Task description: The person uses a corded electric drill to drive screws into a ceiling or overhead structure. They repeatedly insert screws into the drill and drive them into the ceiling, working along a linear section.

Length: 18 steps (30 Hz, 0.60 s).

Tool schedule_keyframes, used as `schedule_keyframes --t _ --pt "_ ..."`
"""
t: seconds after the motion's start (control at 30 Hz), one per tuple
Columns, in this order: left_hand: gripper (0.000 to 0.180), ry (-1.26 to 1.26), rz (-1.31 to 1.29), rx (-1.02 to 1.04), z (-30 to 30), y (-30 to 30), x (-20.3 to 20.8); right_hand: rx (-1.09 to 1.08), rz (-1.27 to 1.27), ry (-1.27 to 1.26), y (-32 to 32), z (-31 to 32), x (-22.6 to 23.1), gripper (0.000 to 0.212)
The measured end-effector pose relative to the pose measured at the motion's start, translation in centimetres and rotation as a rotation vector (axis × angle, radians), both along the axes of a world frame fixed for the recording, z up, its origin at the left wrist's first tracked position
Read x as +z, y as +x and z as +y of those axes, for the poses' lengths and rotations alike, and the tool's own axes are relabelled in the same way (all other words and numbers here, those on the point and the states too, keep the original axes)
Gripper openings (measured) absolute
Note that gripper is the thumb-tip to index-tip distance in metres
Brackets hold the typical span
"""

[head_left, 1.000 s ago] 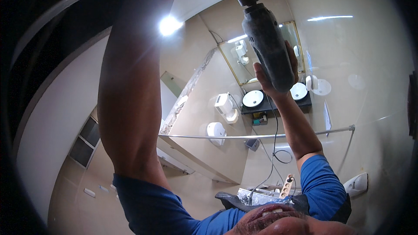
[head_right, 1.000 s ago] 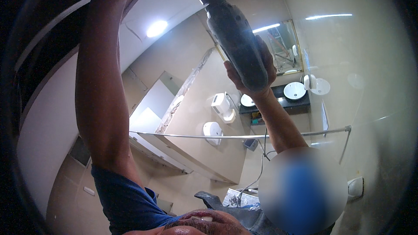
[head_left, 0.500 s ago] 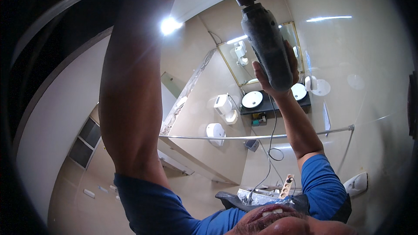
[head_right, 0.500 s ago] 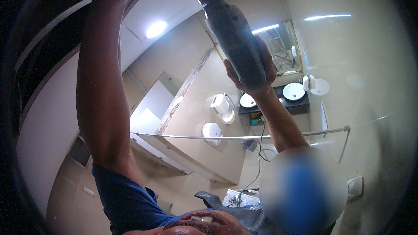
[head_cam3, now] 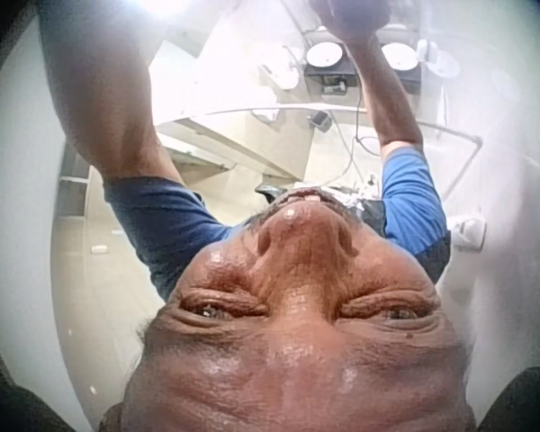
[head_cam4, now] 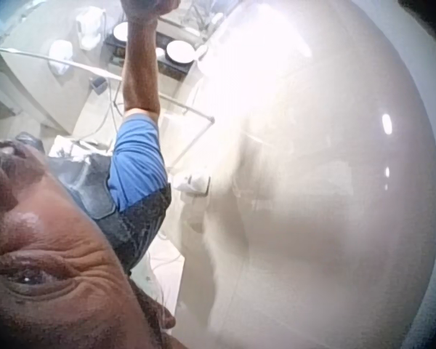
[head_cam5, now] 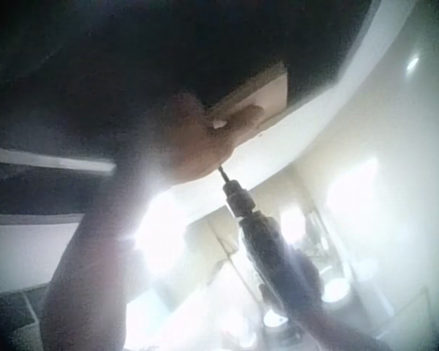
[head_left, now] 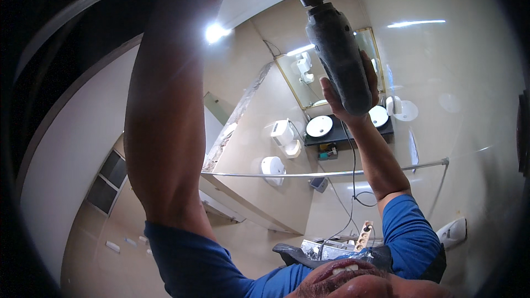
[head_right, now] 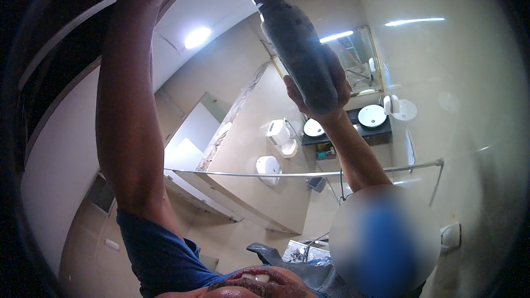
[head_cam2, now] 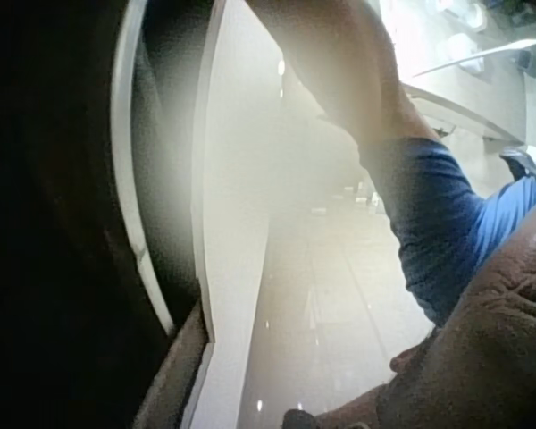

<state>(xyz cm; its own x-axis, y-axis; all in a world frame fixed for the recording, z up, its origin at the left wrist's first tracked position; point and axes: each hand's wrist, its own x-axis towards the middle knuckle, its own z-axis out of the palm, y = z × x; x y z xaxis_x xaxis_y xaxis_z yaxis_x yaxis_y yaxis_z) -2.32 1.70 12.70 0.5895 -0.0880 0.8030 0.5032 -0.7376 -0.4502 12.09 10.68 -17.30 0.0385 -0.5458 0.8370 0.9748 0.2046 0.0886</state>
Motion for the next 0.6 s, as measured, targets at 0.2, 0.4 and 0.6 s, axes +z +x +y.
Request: schedule_keyframes --t 0.2,0.4,0.6 --pt "0.086 0.077 -0.058 -0.026 0.7 0.2 0.1 -0.070 -0.006 -0.026 0.7 -0.5 0.0 0.089" --pt "0.087 0.058 -0.011 0.002 0.9 0.1 0.2 -0.089 -0.003 -0.010 1.1 -1.0 0.2 0.087" --pt "0.089 0.021 -0.002 -0.021 0.6 0.1 0.1 -0.016 0.007 0.015 0.3 -0.7 0.2 0.088"
